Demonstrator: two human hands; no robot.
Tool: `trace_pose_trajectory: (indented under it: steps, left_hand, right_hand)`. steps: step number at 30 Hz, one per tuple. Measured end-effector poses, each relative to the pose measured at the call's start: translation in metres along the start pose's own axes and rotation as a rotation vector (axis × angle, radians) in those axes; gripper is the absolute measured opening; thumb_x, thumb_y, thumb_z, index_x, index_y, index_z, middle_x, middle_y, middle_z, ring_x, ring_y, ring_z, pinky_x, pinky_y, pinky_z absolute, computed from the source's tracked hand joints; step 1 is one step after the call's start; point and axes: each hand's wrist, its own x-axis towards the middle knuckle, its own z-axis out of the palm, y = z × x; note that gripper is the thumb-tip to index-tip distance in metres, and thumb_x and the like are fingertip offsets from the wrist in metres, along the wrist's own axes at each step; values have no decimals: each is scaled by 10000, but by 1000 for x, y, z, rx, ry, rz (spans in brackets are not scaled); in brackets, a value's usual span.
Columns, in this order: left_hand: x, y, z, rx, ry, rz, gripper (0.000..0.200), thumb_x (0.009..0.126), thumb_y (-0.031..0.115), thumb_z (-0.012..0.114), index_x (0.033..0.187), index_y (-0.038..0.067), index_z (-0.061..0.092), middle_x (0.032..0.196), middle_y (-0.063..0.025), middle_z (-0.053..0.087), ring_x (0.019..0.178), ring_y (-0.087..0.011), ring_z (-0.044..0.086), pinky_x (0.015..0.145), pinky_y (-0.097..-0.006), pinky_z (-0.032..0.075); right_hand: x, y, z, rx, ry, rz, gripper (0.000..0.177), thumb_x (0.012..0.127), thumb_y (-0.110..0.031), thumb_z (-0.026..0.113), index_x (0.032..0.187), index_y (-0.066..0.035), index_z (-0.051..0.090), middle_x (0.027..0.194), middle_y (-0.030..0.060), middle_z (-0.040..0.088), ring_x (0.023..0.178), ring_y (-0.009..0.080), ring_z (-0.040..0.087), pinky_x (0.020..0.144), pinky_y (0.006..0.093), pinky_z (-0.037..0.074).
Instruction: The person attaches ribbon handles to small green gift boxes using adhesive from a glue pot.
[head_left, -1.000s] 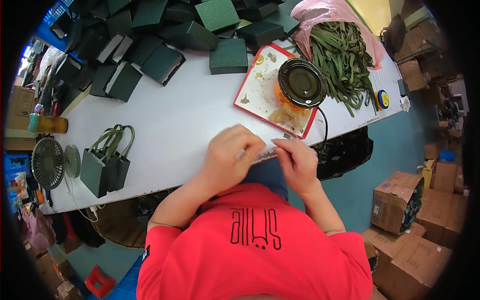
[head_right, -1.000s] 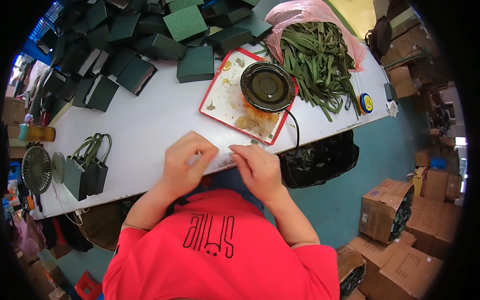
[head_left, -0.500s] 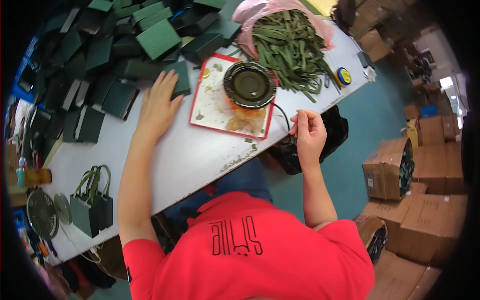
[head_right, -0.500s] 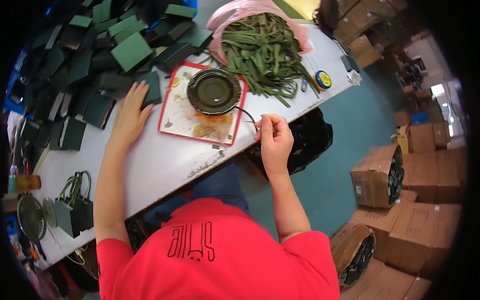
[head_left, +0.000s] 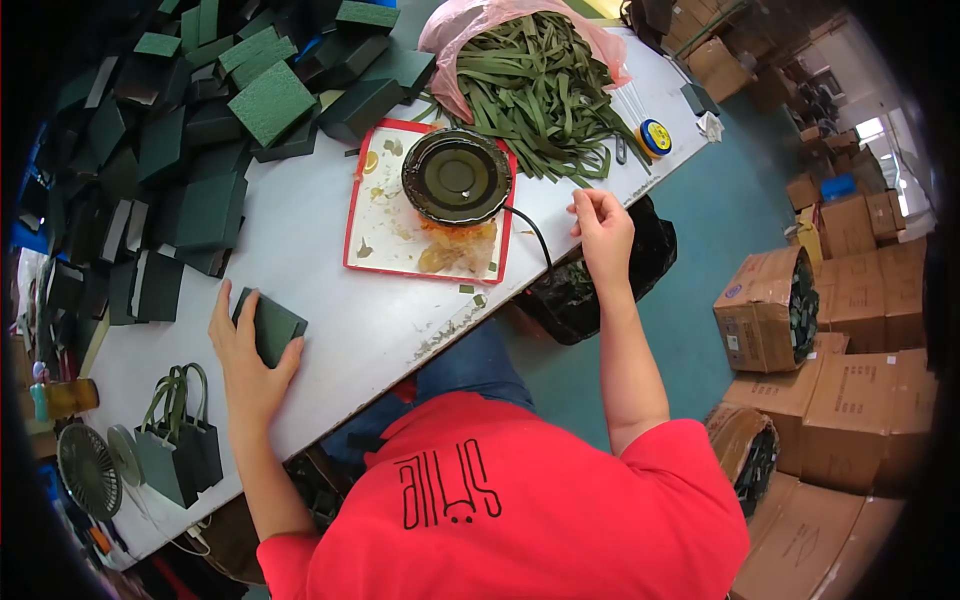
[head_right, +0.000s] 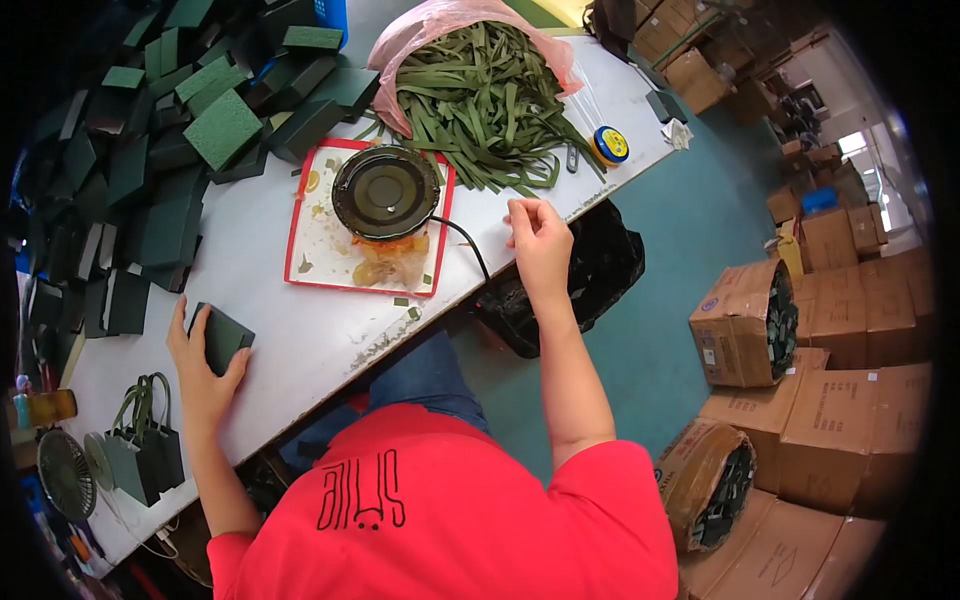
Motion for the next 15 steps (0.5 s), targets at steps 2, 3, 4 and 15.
trace_pose_trajectory:
  steps: [2, 3, 4, 15]
  left_hand:
    - [-7, 6, -3, 58, -67, -147, 739, 711, 195, 792, 1394, 95, 528, 1542, -188, 360, 1372, -405, 360, 1126, -517, 301]
    - [-9, 8, -5, 87, -101, -220, 743, 708, 196, 792, 1398, 107, 532, 1545, -188, 365, 1374, -414, 354, 1134, -532, 286]
    - [-10, 8, -11, 43, -162, -188, 741, 707, 195, 790, 1399, 121, 537, 1549, -173, 370, 1394, -417, 335, 1145, -552, 262]
    - [-21, 7, -28, -222, -272, 32, 652, 734, 152, 774, 1342, 83, 548, 1518, -149, 436, 1475, -420, 248, 1175, -614, 158]
  right_hand:
    - [17, 2, 8, -61, 1, -91, 165, 956, -149, 663, 1002, 7, 689, 731, 25, 642, 568, 82, 568, 549, 238, 459]
    - [25, 4, 11, -90, 2, -135, 163, 945, -138, 671, 1020, 5, 696, 741, 28, 645, 566, 87, 571, 555, 242, 464]
    - [34, 6, 11, -192, -23, -186, 166, 920, -110, 679, 1041, 1, 699, 866, 79, 676, 656, 145, 627, 605, 269, 499]
    - [69, 20, 26, -658, 98, -492, 169, 899, -152, 691, 969, -2, 660, 1021, 158, 644, 828, 339, 620, 773, 390, 514]
